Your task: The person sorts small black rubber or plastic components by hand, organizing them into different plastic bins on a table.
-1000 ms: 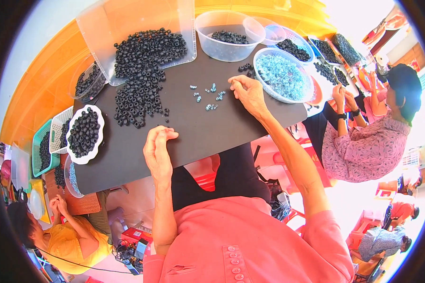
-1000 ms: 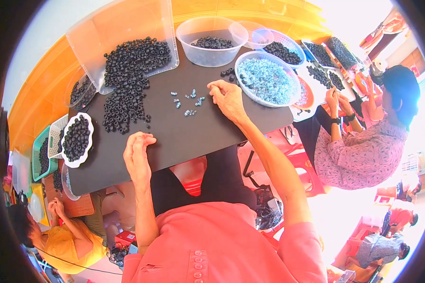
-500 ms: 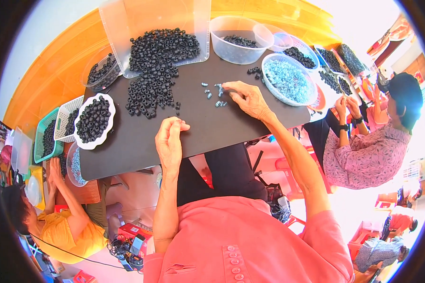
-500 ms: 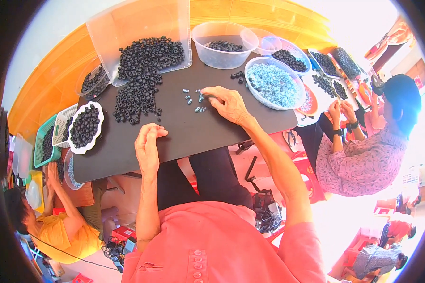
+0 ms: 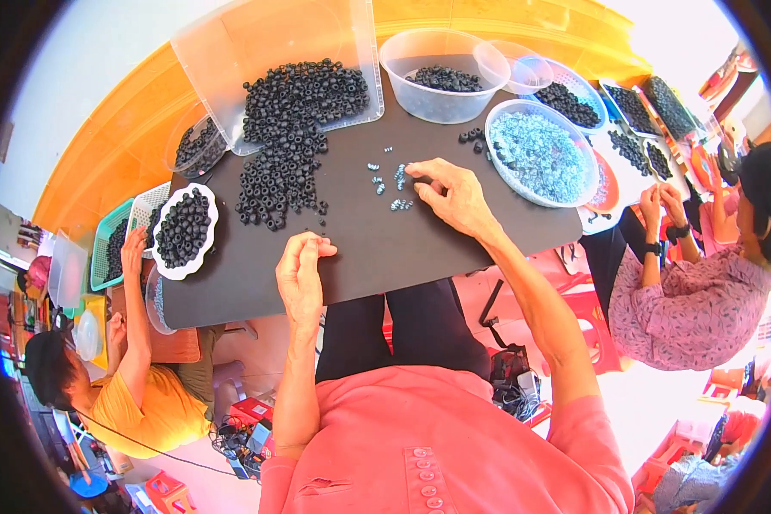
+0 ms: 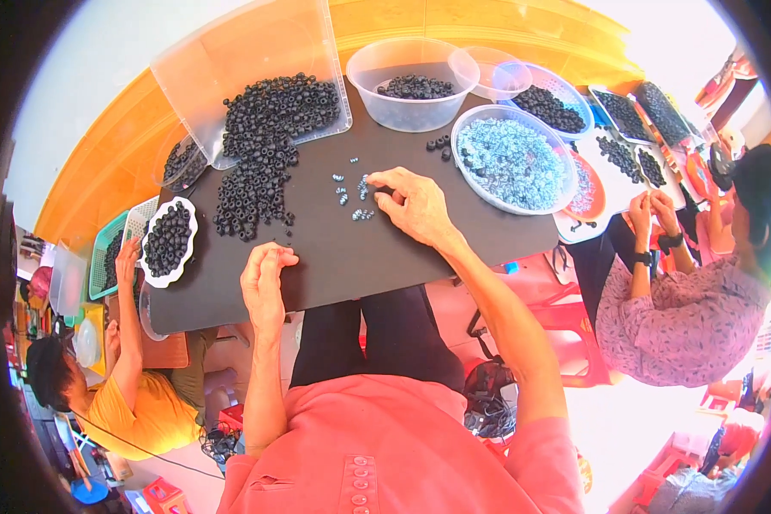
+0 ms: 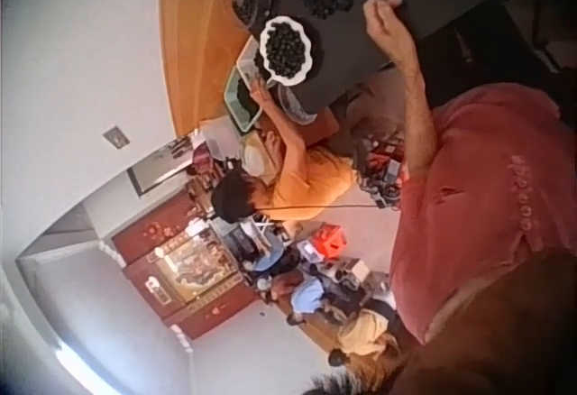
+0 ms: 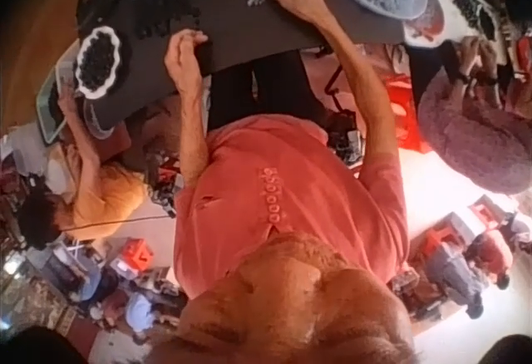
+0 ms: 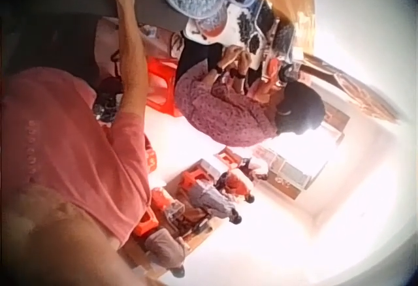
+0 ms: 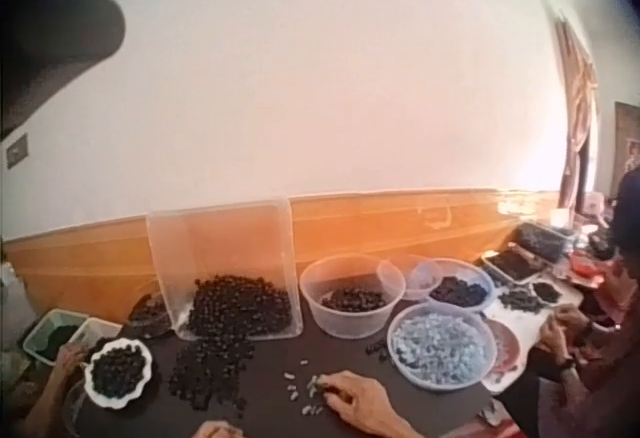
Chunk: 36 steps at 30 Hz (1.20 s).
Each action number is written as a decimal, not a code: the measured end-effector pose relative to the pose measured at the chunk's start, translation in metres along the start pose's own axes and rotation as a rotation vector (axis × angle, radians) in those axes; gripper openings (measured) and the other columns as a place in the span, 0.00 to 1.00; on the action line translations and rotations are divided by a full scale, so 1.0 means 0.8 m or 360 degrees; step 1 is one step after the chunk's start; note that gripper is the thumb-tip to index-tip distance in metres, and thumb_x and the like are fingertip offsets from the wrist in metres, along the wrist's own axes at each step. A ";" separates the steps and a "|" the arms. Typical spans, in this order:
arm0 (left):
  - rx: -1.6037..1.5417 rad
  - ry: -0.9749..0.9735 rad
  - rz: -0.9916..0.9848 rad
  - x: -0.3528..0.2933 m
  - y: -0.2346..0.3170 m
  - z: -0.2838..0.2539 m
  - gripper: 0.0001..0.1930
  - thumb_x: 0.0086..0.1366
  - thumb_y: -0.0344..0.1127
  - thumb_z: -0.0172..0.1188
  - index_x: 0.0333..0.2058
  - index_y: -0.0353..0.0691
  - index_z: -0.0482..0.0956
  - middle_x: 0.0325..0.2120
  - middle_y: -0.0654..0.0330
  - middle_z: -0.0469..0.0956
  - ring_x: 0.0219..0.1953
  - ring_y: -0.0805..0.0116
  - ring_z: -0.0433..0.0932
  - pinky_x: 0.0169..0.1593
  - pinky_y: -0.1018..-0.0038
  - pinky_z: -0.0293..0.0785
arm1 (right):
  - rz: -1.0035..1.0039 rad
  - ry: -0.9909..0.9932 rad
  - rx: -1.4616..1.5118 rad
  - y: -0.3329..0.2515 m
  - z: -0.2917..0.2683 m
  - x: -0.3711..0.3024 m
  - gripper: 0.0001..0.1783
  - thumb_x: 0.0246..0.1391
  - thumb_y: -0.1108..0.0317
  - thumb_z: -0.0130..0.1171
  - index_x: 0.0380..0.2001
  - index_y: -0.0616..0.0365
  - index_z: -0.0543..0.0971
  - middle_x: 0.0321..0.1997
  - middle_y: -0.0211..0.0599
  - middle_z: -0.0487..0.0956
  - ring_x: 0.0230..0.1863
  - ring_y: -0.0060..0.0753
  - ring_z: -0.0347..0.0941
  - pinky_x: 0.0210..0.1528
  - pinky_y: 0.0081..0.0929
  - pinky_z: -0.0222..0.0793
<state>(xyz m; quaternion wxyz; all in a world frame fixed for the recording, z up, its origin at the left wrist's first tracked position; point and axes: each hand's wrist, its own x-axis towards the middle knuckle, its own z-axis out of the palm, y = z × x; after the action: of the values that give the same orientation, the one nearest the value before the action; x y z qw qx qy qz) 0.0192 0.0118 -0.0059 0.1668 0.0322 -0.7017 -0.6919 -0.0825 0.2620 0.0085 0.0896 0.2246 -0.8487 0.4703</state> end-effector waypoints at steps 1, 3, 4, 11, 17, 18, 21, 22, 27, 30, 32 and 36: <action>0.0045 0.0011 -0.0022 0.001 0.003 0.000 0.11 0.70 0.34 0.48 0.35 0.35 0.76 0.27 0.61 0.79 0.37 0.74 0.74 0.47 0.74 0.69 | 0.0023 0.0017 0.0001 -0.002 0.001 0.000 0.16 0.50 0.74 0.58 0.44 0.59 0.79 0.39 0.35 0.79 0.25 0.22 0.70 0.33 0.21 0.69; 0.0097 0.0017 -0.0048 0.000 0.006 0.001 0.10 0.70 0.34 0.48 0.35 0.35 0.76 0.27 0.61 0.79 0.37 0.74 0.75 0.47 0.74 0.69 | 0.0095 0.0018 0.0066 0.000 0.002 -0.001 0.15 0.50 0.76 0.58 0.43 0.60 0.79 0.38 0.34 0.79 0.25 0.21 0.70 0.31 0.21 0.68; 0.0128 0.0013 -0.0055 -0.001 0.008 0.001 0.10 0.70 0.34 0.48 0.35 0.35 0.76 0.27 0.61 0.79 0.37 0.74 0.74 0.47 0.74 0.69 | 0.0116 0.0097 0.0211 0.008 0.006 -0.002 0.14 0.50 0.77 0.57 0.43 0.60 0.79 0.37 0.33 0.79 0.25 0.20 0.70 0.31 0.20 0.68; 0.0244 0.0011 -0.0109 -0.005 0.016 0.001 0.10 0.70 0.33 0.48 0.34 0.34 0.76 0.28 0.61 0.79 0.37 0.74 0.74 0.48 0.74 0.69 | -0.0437 0.0340 -0.0118 0.023 0.015 0.070 0.13 0.50 0.80 0.54 0.40 0.61 0.78 0.38 0.41 0.78 0.27 0.34 0.73 0.33 0.25 0.70; 0.0237 -0.0004 -0.0030 -0.003 0.019 0.004 0.09 0.69 0.32 0.49 0.35 0.34 0.76 0.27 0.62 0.80 0.35 0.76 0.75 0.46 0.77 0.69 | -0.0665 0.0050 -0.0467 0.061 0.043 0.145 0.10 0.47 0.75 0.54 0.35 0.59 0.80 0.38 0.45 0.77 0.40 0.52 0.75 0.44 0.44 0.71; 0.0232 -0.0027 -0.0048 -0.003 0.021 0.003 0.09 0.69 0.32 0.49 0.35 0.34 0.76 0.27 0.62 0.80 0.35 0.76 0.75 0.46 0.77 0.69 | -0.0593 -0.0044 -0.0576 0.058 0.046 0.151 0.09 0.47 0.74 0.55 0.33 0.59 0.80 0.37 0.45 0.77 0.40 0.52 0.75 0.44 0.44 0.71; 0.0172 -0.0055 -0.0075 -0.003 0.020 -0.001 0.08 0.69 0.32 0.49 0.36 0.35 0.76 0.27 0.62 0.80 0.35 0.76 0.75 0.44 0.78 0.69 | -0.0502 -0.0149 -0.0707 0.044 0.054 0.161 0.07 0.44 0.74 0.57 0.29 0.60 0.81 0.34 0.44 0.78 0.38 0.52 0.76 0.42 0.44 0.72; 0.0137 -0.0087 -0.0108 -0.003 0.020 0.000 0.07 0.69 0.31 0.50 0.37 0.35 0.75 0.28 0.62 0.79 0.35 0.76 0.75 0.44 0.78 0.69 | -0.0429 -0.0162 -0.0819 0.040 0.055 0.162 0.07 0.44 0.73 0.57 0.29 0.59 0.81 0.34 0.45 0.78 0.38 0.51 0.76 0.42 0.44 0.72; -0.0182 -0.0104 -0.0245 -0.001 0.013 -0.005 0.04 0.67 0.26 0.52 0.38 0.34 0.75 0.34 0.63 0.77 0.36 0.76 0.76 0.45 0.78 0.70 | -0.0228 -0.0070 -0.0362 -0.010 0.068 0.147 0.08 0.44 0.75 0.58 0.31 0.62 0.80 0.28 0.41 0.80 0.29 0.37 0.78 0.35 0.33 0.74; -0.0008 0.0020 -0.0191 0.001 0.018 -0.022 0.04 0.67 0.26 0.52 0.39 0.34 0.75 0.35 0.63 0.76 0.37 0.77 0.76 0.45 0.79 0.71 | -0.0139 -0.0115 0.0006 -0.063 0.073 0.112 0.07 0.47 0.75 0.61 0.32 0.62 0.80 0.27 0.35 0.81 0.27 0.24 0.76 0.33 0.25 0.73; 0.0130 0.0101 -0.0128 0.010 0.024 -0.035 0.05 0.65 0.25 0.53 0.37 0.34 0.76 0.34 0.63 0.76 0.37 0.77 0.75 0.42 0.79 0.70 | -0.0107 -0.0177 0.0189 -0.081 0.082 0.080 0.06 0.47 0.75 0.62 0.32 0.61 0.80 0.28 0.33 0.80 0.27 0.21 0.75 0.32 0.23 0.72; 0.0775 0.0065 0.0297 0.049 0.029 -0.047 0.06 0.60 0.23 0.54 0.37 0.33 0.76 0.36 0.57 0.77 0.40 0.66 0.75 0.46 0.73 0.70 | 0.0009 -0.0290 0.0500 -0.078 0.103 0.020 0.06 0.50 0.78 0.60 0.33 0.60 0.80 0.31 0.32 0.79 0.28 0.20 0.74 0.31 0.20 0.71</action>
<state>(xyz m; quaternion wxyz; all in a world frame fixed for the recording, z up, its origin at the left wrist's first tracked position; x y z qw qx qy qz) -0.0031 -0.0339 0.0236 0.2314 0.0206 -0.8440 -0.4835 -0.0625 0.1599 0.0169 -0.0252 0.2751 -0.7701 0.5750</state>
